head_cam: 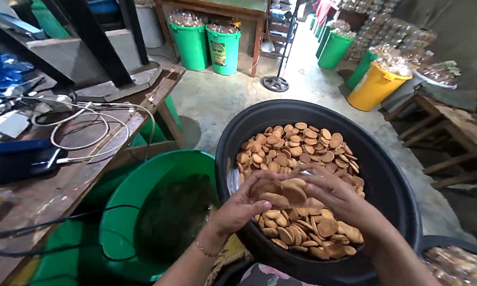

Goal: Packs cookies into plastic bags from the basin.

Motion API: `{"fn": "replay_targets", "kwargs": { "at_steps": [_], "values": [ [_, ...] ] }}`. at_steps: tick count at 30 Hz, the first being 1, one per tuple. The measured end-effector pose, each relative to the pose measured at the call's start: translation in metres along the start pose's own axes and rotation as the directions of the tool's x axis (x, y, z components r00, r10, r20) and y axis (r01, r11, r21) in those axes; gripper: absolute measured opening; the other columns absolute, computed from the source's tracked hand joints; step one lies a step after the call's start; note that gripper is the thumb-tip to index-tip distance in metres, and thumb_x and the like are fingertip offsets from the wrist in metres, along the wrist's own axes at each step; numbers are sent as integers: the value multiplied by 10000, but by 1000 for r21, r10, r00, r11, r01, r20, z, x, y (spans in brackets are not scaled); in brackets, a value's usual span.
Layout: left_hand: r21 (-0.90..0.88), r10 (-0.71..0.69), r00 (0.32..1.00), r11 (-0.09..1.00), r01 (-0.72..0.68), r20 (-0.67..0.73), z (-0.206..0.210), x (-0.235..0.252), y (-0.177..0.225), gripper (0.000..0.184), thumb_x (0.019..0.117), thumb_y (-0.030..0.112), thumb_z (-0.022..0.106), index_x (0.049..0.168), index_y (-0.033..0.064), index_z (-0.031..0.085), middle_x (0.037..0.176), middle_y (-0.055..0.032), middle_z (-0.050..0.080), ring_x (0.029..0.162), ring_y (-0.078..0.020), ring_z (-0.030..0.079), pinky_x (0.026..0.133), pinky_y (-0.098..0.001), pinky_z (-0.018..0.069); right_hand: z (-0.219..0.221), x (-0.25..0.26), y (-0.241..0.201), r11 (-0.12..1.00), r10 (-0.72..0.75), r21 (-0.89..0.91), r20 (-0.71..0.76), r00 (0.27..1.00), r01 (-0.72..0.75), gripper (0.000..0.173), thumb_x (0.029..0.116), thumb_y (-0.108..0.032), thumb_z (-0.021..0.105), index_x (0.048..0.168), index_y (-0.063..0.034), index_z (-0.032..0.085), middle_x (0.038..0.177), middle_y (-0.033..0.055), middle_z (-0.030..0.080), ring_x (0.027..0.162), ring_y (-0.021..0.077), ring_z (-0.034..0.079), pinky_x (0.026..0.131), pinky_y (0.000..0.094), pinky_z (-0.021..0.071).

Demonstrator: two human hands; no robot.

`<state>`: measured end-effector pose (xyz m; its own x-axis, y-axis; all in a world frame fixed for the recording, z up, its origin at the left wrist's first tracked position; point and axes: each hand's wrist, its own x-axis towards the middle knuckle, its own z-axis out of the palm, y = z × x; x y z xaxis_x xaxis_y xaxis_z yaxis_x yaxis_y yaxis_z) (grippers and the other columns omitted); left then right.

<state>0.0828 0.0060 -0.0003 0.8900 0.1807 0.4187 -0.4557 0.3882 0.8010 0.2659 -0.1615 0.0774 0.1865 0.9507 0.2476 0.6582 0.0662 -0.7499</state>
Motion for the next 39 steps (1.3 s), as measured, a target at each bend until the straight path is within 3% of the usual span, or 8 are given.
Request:
{"fn": "replay_targets", "kwargs": {
  "at_steps": [5,11,17,24,28,32,36,39],
  "values": [
    [-163,-52,995,986,38,-80,5,-2,-6,425,966,206,683,1368,300,579,1353,27,653,1149,-174,685,950,-379,597,-5,-8,4,966,-5,258,-48,999,17,344,1042,-422,545,1058,-161,768,1263,-63,638,1173,-5,578,971,184,515],
    [-133,-183,967,978,161,-179,17,0,-2,445,930,104,669,1336,216,523,1223,63,689,1012,-123,709,858,-333,612,12,-5,9,969,-132,202,-68,989,143,349,1050,-420,527,1139,-186,771,1273,-28,651,1239,39,561,1063,234,480],
    [-188,-251,967,953,238,-44,23,-2,-6,598,959,195,678,1487,177,399,1323,34,647,1122,-154,684,955,-364,587,13,-8,-4,949,-216,-264,-137,967,174,242,983,-267,651,1110,-86,751,1020,106,678,806,43,632,716,155,538],
    [-529,-132,990,844,91,-39,18,-3,-23,363,1022,290,595,1382,244,601,1299,-59,679,1135,-232,693,968,-403,582,-11,-19,-11,976,-196,-111,-90,977,185,409,1053,-444,522,1355,-214,673,1477,42,557,1195,34,618,952,201,557],
    [-590,-43,999,806,42,11,16,-5,-29,403,958,353,661,1337,215,653,1300,-68,675,1183,-250,668,998,-458,557,-16,-23,-17,953,-188,-258,-92,978,159,335,966,-461,667,1097,-158,723,1345,57,596,1098,15,623,881,169,558],
    [-511,-107,994,853,101,18,26,3,-28,527,977,286,654,1481,308,503,1363,-42,639,1200,-244,656,1006,-453,555,-6,-19,-13,946,-114,-310,-50,992,93,349,928,-355,709,1246,-209,702,1423,127,547,1096,107,646,855,242,581],
    [-495,-231,967,856,149,-107,32,1,-26,454,974,434,644,1387,251,593,1293,-47,682,1125,-224,692,940,-419,591,-13,-28,-9,907,-115,-399,84,990,139,496,906,-482,708,1348,-259,676,1559,120,473,1330,235,561,1024,395,541],
    [-485,-277,955,852,195,-104,34,-3,-27,464,1024,489,529,1407,230,575,1322,-61,670,1132,-243,693,922,-427,603,-13,-33,-4,908,-98,-394,128,987,141,384,947,-357,683,1299,-206,707,1558,113,480,1382,246,522,1072,408,512]
  ]
}}
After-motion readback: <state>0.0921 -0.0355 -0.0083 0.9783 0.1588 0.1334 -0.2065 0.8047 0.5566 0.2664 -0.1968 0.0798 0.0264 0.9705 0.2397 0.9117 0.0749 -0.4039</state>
